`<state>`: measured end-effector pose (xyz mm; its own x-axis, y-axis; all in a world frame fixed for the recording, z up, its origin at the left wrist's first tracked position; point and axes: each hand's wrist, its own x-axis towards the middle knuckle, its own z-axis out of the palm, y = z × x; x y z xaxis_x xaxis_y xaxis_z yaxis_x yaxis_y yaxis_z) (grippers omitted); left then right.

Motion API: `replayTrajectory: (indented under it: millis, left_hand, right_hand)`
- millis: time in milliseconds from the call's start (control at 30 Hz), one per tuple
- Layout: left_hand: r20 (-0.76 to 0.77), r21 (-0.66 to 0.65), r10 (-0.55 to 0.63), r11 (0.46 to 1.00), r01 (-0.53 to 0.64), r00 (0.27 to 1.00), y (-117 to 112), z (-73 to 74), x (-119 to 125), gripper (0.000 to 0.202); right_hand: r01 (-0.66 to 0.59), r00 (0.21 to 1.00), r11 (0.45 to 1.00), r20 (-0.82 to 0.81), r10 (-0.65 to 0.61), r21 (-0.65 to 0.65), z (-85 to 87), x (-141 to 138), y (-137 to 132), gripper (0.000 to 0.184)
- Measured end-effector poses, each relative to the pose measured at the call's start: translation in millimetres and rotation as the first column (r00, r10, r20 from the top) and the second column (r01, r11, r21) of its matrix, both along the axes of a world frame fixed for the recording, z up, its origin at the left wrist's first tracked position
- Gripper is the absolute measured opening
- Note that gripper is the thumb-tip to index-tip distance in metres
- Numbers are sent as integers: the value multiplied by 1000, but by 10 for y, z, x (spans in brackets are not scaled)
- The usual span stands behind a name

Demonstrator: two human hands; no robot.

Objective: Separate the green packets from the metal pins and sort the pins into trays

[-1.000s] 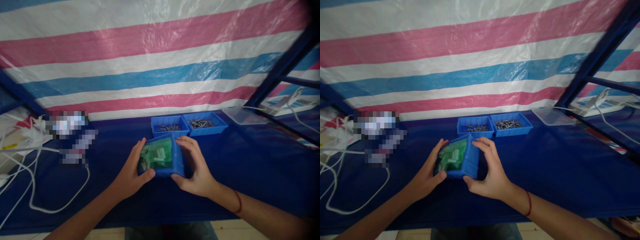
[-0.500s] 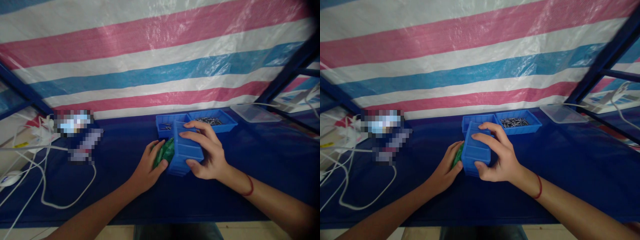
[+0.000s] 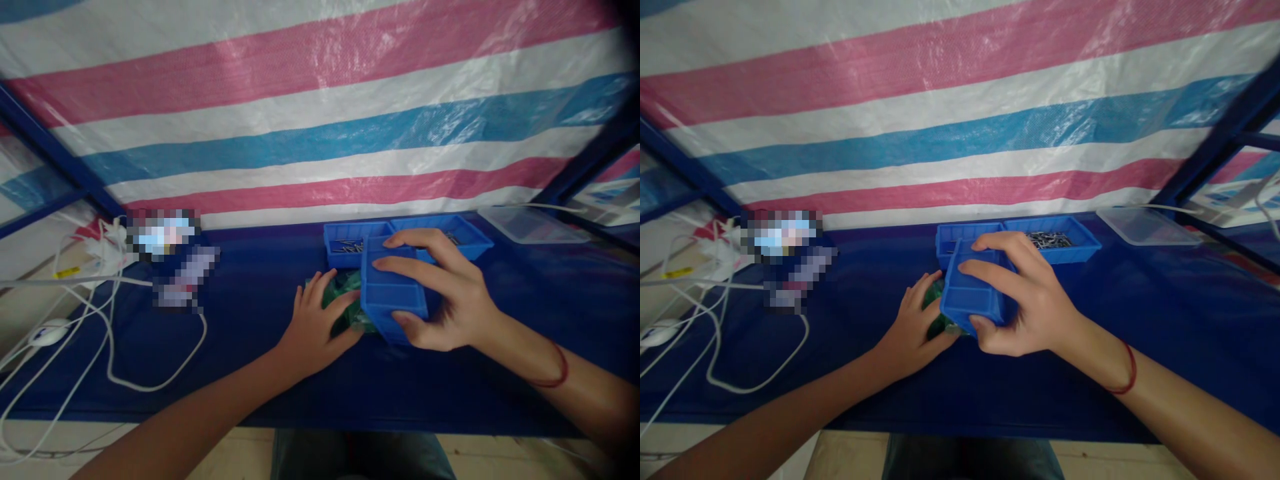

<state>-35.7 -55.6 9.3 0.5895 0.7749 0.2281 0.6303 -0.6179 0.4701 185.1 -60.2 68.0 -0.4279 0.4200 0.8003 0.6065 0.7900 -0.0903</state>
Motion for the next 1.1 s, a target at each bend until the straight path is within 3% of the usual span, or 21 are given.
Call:
replayTrajectory:
  millis: [200,333,433,567,700,800,867,933,1000,1100]
  left_hand:
    - [-59,118,29,993,-21,998,-40,40,57,68]
    - [-74,145,9,989,2,997,-21,41,101,48]
    - [-73,160,-4,987,16,997,-2,23,119,38]
    - [-23,161,-27,986,31,999,16,-19,109,42]
    - [142,172,-23,985,-2,990,36,-16,77,71]
    - [333,258,-93,966,4,938,50,62,56,83]
    - [408,294,-161,955,38,898,58,133,43,69]
    - [433,285,-189,956,65,881,71,198,22,42]
    - [440,266,-182,962,66,879,90,254,-24,22]
    - [438,251,-86,968,-29,895,111,345,-193,10]
  right_hand:
    - [29,973,993,226,-55,116,139,137,-22,47]
    - [117,926,977,335,-172,180,316,289,-95,42]
    - [186,901,953,346,-262,239,468,397,-180,43]
    - [254,913,915,234,-334,314,568,486,-243,58]
    - [291,954,875,-45,-297,386,494,373,-200,63]
    - [288,949,882,-231,-213,372,386,120,-139,60]
    - [250,945,874,-300,-128,416,319,-69,-96,58]
    - [206,942,894,-326,-72,397,256,-218,-59,56]
    - [146,931,949,-363,-35,281,176,-296,-52,64]
    - [77,940,997,-334,-74,-3,-28,-257,-131,100]
